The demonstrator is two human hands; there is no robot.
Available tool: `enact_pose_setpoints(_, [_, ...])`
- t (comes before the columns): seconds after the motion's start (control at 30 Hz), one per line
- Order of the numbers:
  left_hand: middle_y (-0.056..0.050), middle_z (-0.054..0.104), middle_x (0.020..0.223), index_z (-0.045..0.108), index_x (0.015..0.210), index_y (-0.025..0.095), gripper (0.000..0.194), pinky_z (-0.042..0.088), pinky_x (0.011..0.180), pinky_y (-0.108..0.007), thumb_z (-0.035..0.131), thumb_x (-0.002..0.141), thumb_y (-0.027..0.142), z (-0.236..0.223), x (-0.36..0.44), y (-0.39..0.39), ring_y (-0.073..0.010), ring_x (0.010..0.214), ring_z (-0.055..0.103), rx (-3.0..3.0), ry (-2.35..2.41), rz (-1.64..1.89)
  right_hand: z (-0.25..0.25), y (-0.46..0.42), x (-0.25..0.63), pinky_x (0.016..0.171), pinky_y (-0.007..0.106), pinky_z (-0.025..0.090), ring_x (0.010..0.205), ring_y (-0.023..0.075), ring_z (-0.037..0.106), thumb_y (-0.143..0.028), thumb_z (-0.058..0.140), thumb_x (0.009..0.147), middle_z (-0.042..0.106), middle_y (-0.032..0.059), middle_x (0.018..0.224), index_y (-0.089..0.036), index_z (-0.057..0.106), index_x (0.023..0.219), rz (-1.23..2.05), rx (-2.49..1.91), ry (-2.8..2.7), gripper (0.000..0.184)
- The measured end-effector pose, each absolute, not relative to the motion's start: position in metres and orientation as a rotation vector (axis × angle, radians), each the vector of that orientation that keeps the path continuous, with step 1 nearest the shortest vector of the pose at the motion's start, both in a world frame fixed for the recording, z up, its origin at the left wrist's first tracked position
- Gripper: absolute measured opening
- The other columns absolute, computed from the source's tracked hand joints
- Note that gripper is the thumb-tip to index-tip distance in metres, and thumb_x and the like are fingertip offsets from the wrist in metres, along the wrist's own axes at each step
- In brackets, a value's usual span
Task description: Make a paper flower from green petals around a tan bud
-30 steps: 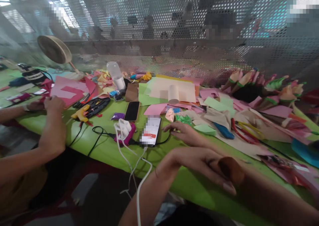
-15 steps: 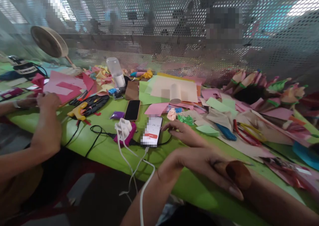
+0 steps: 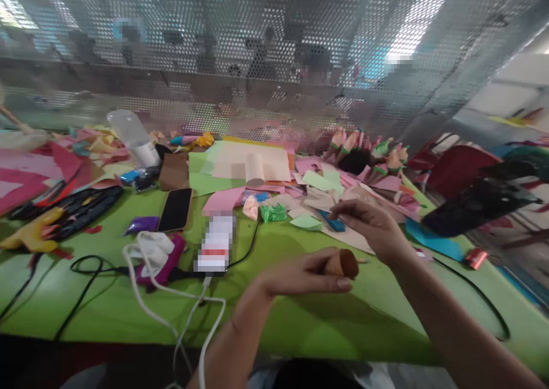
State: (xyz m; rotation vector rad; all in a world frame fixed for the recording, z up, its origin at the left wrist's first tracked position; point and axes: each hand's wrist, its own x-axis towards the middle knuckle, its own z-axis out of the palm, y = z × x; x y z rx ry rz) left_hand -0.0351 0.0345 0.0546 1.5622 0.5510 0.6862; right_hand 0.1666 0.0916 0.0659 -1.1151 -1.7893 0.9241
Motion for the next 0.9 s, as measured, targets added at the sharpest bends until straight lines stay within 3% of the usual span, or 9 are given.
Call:
enact_pose_setpoints(0.17, [0.000,0.051,0.084,0.058,0.092,0.019,0.030,0.041,0.075,-0.025,0.066,0.083,0.046,0.054,-0.035,0.037,-0.0152,0.081,0.047,1.430,0.478,0.667,0.061,0.104,0.185,0.077,0.036,0.053,0.086,0.0219,0.068,-0.035,0.063,0.084,0.074,0.0063,0.090,-0.020,0.069,0.093,0.812,-1.147,-1.782,0.019])
enact_pose_setpoints(0.33, [0.003,0.045,0.077,0.053,0.085,0.018,0.040,0.037,0.067,-0.024,0.072,0.076,0.051,0.046,-0.032,0.041,-0.0130,0.073,0.043,1.402,0.577,0.726,0.052,0.129,0.182,0.084,0.037,0.050,0.095,0.0241,0.066,-0.025,0.056,0.087,0.074,0.0086,0.101,-0.018,0.070,0.101,0.414,-1.302,-2.138,0.021])
enact_pose_setpoints(0.43, [0.002,0.053,0.081,0.053,0.089,0.019,0.037,0.041,0.070,-0.026,0.072,0.077,0.048,0.039,-0.030,0.044,-0.0159,0.076,0.051,1.533,0.854,0.757,0.043,0.142,0.168,0.089,0.039,0.047,0.107,0.0283,0.064,-0.025,0.060,0.086,0.071,0.0117,0.115,-0.017,0.068,0.111,0.161,-1.485,-2.353,0.027])
enact_pose_setpoints(0.53, [-0.006,0.066,0.095,0.054,0.108,0.020,0.033,0.045,0.076,-0.032,0.068,0.084,0.038,0.035,-0.028,0.050,-0.0244,0.089,0.062,1.798,1.405,0.566,0.034,0.149,0.150,0.085,0.037,0.046,0.106,0.0298,0.064,-0.034,0.063,0.087,0.068,0.0144,0.119,-0.016,0.065,0.118,-0.055,-1.694,-2.385,0.036])
enact_pose_setpoints(0.63, [-0.014,0.069,0.110,0.052,0.121,0.017,0.039,0.048,0.080,-0.036,0.065,0.087,0.032,0.034,-0.028,0.053,-0.0300,0.100,0.066,1.983,1.675,0.314,0.028,0.153,0.137,0.082,0.036,0.045,0.101,0.0302,0.065,-0.026,0.062,0.086,0.070,0.0179,0.111,-0.012,0.068,0.106,-0.121,-1.760,-2.339,0.025])
enact_pose_setpoints(0.73, [-0.016,0.067,0.116,0.056,0.119,0.015,0.038,0.049,0.085,-0.039,0.065,0.087,0.034,0.033,-0.028,0.053,-0.0326,0.108,0.064,2.120,1.679,0.224,0.028,0.155,0.134,0.082,0.035,0.043,0.096,0.0280,0.066,-0.019,0.056,0.089,0.073,0.0158,0.100,-0.014,0.070,0.090,-0.125,-1.733,-2.300,0.016])
enact_pose_setpoints(0.9, [-0.016,0.064,0.122,0.063,0.114,0.017,0.036,0.042,0.101,-0.048,0.066,0.085,0.039,0.030,-0.030,0.053,-0.0361,0.123,0.054,2.146,1.684,0.427,0.042,0.149,0.142,0.082,0.032,0.045,0.092,0.0242,0.067,-0.022,0.051,0.093,0.074,0.0103,0.096,-0.017,0.071,0.092,-0.099,-1.612,-2.198,0.021])
